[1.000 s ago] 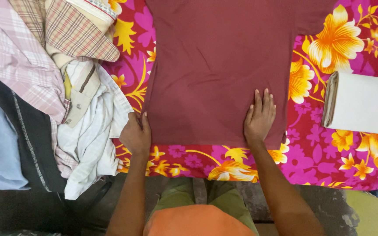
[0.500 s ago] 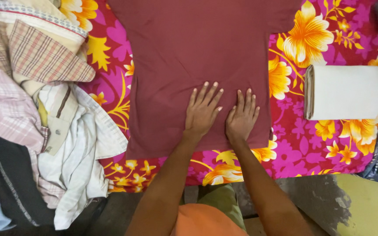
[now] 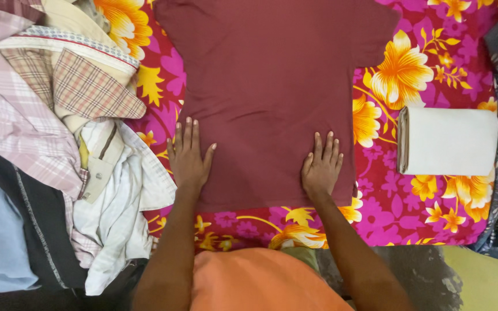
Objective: The person folds a maroon t-shirt by hand on a bed. They smooth the garment, fold the sleeves and sides inward, and fold the bottom up to create a compact rectangular shape.
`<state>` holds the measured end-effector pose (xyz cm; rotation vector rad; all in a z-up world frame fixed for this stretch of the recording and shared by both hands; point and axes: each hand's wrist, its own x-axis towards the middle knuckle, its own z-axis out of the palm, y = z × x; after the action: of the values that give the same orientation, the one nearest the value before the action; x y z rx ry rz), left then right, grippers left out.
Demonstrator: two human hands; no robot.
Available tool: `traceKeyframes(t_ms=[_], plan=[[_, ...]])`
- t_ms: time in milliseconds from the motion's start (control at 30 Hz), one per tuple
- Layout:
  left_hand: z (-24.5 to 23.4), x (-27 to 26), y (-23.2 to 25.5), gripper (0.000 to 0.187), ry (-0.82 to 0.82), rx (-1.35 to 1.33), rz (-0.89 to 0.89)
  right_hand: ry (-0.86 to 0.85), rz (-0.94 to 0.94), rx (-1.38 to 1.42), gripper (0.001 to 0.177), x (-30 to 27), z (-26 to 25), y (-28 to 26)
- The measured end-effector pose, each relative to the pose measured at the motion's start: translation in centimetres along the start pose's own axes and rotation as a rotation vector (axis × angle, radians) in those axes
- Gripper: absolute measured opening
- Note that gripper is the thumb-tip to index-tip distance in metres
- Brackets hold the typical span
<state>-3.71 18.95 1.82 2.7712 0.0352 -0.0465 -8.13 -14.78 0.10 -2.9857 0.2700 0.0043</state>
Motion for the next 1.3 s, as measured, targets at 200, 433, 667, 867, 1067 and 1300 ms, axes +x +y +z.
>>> traceKeyframes(t_ms=[200, 433, 667, 867, 1067, 1300], plan=[[0.1, 2.4, -1.1, 0.057, 0.21, -0.209, -0.113, 0.063, -0.001, 0.109, 0.049, 1.7, -1.7, 0.0], [0.6, 7.1, -1.6, 0.025, 0.306, -0.28, -0.399, 0.145, -0.178, 0.235, 0.033, 8.8, 0.4, -3.6], [0.5, 8.2, -4.1, 0.021, 0.364, -0.287, -0.538, -0.067, 0.061, 0.137, 0.023, 12.7, 1.2, -8.7], [-0.3, 8.3, -3.0, 0.015, 0.385, -0.288, -0.604, 0.043, -0.127, 0.143, 0.024, 11.8, 0.9, -8.4], [2.7, 8.6, 7.9, 0.037, 0.28, -0.335, 0.037, -0.072, -0.118, 0.158, 0.02, 12.6, 0.0, -8.5], [5.5, 7.7, 11.1, 0.063, -0.182, -0.185, 0.397, -0.205, -0.119, 0.11, 0.032, 14.4, -1.2, -7.2]])
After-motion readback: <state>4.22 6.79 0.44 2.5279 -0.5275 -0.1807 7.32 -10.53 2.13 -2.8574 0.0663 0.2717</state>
